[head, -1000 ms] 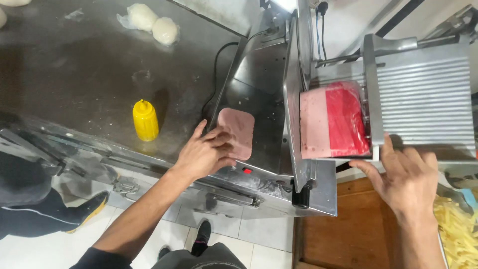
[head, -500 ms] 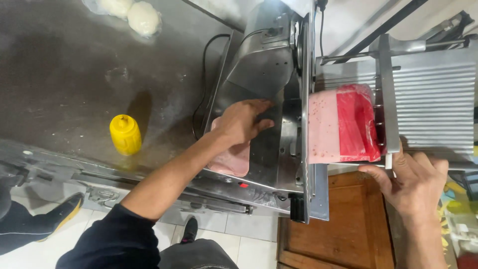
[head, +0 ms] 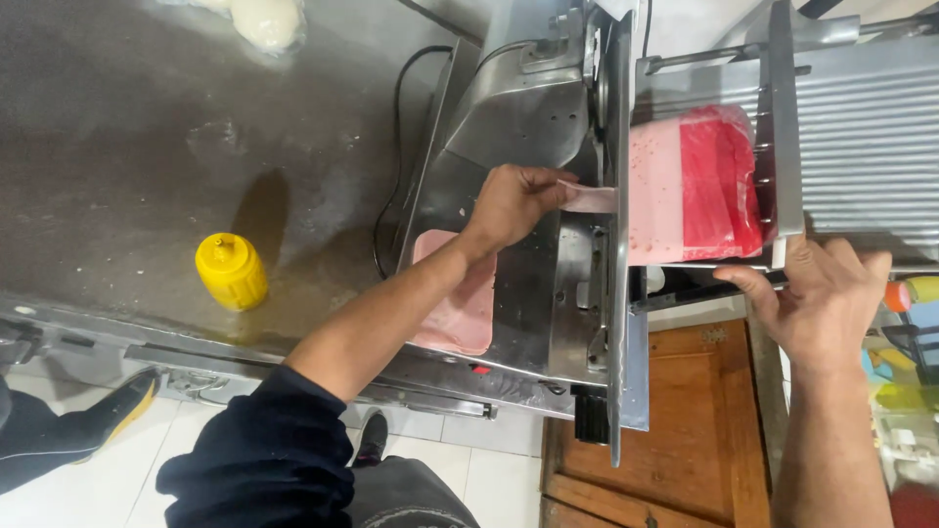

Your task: Slicing meat using a deli slicer in a kitchen setting.

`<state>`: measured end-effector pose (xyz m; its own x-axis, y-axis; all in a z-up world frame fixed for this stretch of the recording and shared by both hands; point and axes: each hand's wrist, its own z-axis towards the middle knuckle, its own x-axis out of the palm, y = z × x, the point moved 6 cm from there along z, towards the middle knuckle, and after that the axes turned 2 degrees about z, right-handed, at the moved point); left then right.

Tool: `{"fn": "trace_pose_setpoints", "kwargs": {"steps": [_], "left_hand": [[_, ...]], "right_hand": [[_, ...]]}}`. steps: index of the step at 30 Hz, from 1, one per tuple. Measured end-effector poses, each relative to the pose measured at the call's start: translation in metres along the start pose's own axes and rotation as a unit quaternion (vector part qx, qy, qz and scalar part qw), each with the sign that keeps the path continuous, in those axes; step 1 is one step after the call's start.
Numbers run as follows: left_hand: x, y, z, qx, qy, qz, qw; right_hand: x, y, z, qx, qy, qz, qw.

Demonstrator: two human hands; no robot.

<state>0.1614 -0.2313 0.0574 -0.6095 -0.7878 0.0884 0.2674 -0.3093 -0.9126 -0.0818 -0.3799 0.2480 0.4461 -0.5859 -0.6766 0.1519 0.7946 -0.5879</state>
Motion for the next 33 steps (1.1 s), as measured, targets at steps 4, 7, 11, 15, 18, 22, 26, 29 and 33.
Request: {"fn": "trace_pose_setpoints", "kwargs": {"steps": [4,7,11,15,18,22,26,29,33], "left_hand": [[-0.006,0.021,0.005,-0.020,-0.005,-0.017,1.000],[-0.014,0.032,0.006,-0.031,-0.017,-0.006,0.999],[-0.020,0.040,0.005,-0.039,-0.005,-0.080,0.996],[-0.030,0.015,-0.003,-0.088,-0.014,0.019,0.996],[-0.046,-0.033,-0.012,0.024,-0.040,0.145,0.988],[-0.060,-0.083,-0.030,0.132,-0.016,0.302,0.944],[-0.073,-0.113,-0.054,0.175,0.034,0.361,0.915],[-0.081,-0.133,-0.076,0.206,0.039,0.388,0.897],[-0.081,-0.160,-0.103,0.211,0.059,0.344,0.913]], "right_hand": [[0.022,-0.013,0.005,-0.009,-0.003,0.011,1.000],[0.032,-0.018,0.014,-0.021,-0.017,0.010,1.000],[0.045,-0.022,0.029,-0.030,-0.014,-0.020,0.999],[0.069,-0.035,0.039,-0.055,-0.036,-0.067,0.996],[0.085,-0.048,0.039,-0.059,-0.046,-0.051,0.996],[0.080,-0.042,0.044,-0.049,-0.043,-0.004,0.998],[0.106,-0.059,0.029,-0.059,-0.063,0.011,0.996],[0.108,-0.056,0.029,-0.056,-0.069,0.023,0.996],[0.087,-0.041,0.042,-0.060,-0.081,-0.002,0.995]]}}
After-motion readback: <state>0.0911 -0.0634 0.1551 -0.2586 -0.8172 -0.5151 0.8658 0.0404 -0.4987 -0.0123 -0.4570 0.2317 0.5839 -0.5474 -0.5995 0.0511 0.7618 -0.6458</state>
